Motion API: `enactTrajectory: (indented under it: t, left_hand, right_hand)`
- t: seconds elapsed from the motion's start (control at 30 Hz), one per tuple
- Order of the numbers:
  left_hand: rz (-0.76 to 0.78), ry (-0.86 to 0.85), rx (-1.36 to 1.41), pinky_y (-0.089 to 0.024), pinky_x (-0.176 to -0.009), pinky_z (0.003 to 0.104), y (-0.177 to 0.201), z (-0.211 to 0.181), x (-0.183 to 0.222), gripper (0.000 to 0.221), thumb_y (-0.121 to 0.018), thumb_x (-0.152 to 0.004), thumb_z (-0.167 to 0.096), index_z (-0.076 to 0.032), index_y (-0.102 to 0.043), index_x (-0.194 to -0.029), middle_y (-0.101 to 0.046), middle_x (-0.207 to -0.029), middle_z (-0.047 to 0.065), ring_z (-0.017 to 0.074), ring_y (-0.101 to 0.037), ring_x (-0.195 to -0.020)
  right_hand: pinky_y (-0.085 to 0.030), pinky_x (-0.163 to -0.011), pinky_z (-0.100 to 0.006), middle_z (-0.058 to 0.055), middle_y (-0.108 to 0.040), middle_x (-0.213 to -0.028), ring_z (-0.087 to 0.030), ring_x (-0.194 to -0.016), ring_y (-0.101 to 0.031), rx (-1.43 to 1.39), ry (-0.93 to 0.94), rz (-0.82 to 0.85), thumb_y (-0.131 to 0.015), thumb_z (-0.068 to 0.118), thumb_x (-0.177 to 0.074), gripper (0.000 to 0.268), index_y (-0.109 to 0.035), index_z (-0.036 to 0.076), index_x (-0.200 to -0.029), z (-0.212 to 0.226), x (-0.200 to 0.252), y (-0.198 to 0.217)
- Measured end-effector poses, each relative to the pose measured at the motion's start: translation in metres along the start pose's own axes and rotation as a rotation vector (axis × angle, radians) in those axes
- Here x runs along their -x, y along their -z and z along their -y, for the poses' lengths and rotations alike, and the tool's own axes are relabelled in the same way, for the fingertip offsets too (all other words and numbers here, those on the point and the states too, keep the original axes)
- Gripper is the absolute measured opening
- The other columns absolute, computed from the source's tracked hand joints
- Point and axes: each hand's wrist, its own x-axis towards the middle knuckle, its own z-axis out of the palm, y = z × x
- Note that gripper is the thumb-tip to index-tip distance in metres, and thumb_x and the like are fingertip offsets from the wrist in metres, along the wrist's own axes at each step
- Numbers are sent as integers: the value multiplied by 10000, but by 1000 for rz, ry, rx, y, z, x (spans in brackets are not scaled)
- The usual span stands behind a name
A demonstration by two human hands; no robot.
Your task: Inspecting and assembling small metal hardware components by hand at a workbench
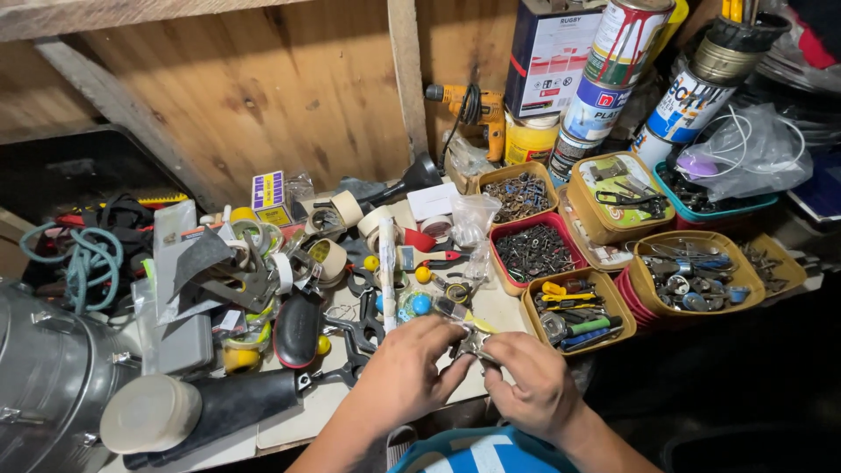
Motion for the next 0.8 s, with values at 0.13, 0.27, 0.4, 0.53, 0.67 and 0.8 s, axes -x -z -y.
enactTrajectory:
  t: [0.13,0.27,0.4,0.53,0.67,0.8]
  left_hand:
    - [31,-55,-25,-546,-740,404,-1,1,2,232,-692,-971,-208,-14,-642,-1088,-682,-963,134,307,-660,-811]
    - [-62,-170,-54,-554,-722,413,-4,2,8,230,-644,-1012,-164,28,-607,-1133,-668,-1010,162,314,-641,-802]
    - [-111,-210,-66,-496,-663,405,-3,-4,8,143,-578,-1032,-90,38,-563,-1095,-617,-940,160,322,-576,-743]
    - [-136,-240,-127,-508,-650,402,-9,1,16,175,-582,-1033,-114,47,-576,-1101,-640,-972,176,324,-583,-720]
    - [-127,-226,-112,-524,-672,407,-16,9,21,187,-579,-1021,-96,57,-583,-1128,-646,-969,183,336,-605,-743]
    - [-148,-201,-107,-535,-673,388,-22,13,21,218,-621,-1007,-103,49,-580,-1158,-646,-940,158,310,-619,-734]
  right_hand:
    - [-579,-810,-394,-186,-687,-976,-320,-834,-678,128,67,39,-654,-9,-826,220,-638,-46,-1042,1,0,4]
    - [-589,-805,-406,-206,-692,-997,-333,-839,-687,117,96,62,-682,2,-827,238,-638,-46,-1056,6,-6,11]
    - [-576,-814,-401,-205,-688,-1013,-333,-841,-681,96,92,85,-704,44,-833,259,-651,-39,-1072,4,-5,12]
    - [-585,-809,-390,-199,-690,-1006,-328,-835,-684,98,92,72,-684,19,-810,262,-661,-46,-1062,3,-4,6]
    - [-600,-839,-421,-189,-701,-1013,-335,-875,-711,78,81,70,-708,43,-806,278,-669,-41,-1069,-2,4,1]
    - [-608,-794,-395,-173,-701,-989,-326,-845,-706,78,58,80,-698,22,-816,254,-670,-19,-1065,-4,6,-3]
